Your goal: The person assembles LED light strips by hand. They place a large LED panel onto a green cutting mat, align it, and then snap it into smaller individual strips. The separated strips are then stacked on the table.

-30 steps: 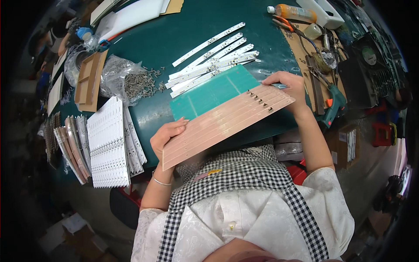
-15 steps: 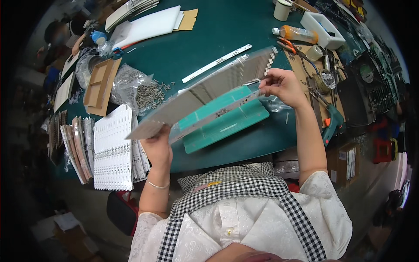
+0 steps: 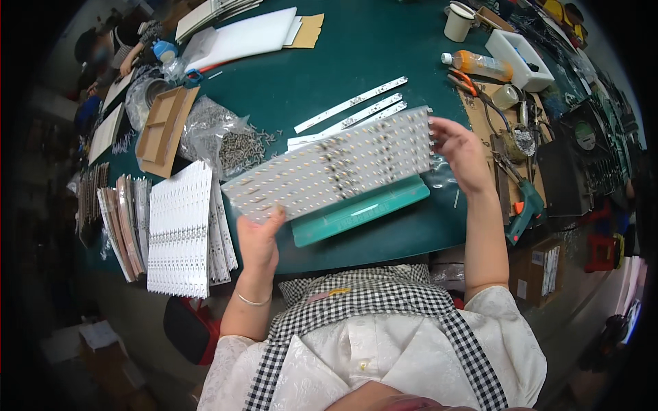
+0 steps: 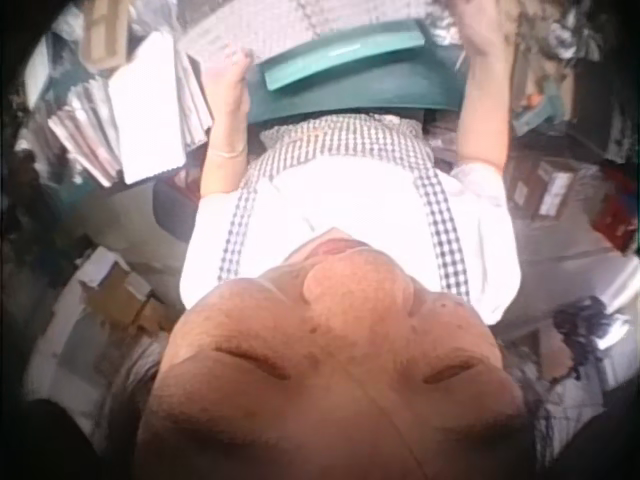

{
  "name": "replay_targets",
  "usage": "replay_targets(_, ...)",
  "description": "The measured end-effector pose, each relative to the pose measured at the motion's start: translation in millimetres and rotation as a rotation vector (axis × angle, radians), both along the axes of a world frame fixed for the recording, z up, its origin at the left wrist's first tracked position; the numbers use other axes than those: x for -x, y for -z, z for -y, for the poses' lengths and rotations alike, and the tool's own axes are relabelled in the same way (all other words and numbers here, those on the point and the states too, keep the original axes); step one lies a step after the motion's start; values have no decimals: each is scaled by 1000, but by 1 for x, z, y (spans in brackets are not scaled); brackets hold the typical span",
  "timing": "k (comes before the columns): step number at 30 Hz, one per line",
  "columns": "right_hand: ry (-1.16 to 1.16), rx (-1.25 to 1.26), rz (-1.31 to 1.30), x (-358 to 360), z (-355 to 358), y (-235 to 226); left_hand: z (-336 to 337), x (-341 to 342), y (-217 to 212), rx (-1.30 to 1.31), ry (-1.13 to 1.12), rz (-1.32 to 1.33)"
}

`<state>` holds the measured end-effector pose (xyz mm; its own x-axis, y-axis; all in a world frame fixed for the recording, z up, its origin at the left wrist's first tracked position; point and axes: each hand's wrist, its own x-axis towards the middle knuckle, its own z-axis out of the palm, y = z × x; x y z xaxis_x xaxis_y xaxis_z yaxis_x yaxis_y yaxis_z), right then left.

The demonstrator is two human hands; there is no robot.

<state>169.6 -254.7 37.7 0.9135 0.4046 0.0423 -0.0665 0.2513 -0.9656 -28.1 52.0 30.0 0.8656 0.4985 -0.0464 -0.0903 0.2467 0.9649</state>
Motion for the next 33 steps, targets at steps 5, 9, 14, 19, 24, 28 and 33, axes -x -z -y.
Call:
replay_targets(5, -113, 329, 49, 14, 3, -7, 10, 8, 9, -93, 197, -204)
replay_targets(9, -119, 427, 99, 8, 1, -13, -3, -8, -11, -115, 121, -1)
replay_targets(14, -199, 411, 98, 5, 4, -19, 1, -14, -5, -63, 215, -83)
replay_targets(19, -227, 541, 133, 7, 10, -19, -8, -20, 0, -292, 219, -84)
replay_targets(24, -225, 691, 328, 14, 13, -25, 1, -3, 6, -349, 156, -81)
replay_targets(28, -243, 680, 343, 17, 19, -22, -4, 5, 11, -447, 198, -130)
replay_targets(33, -262, 572, 191, 9, 6, -28, 1, -14, -1, -75, 201, -108)
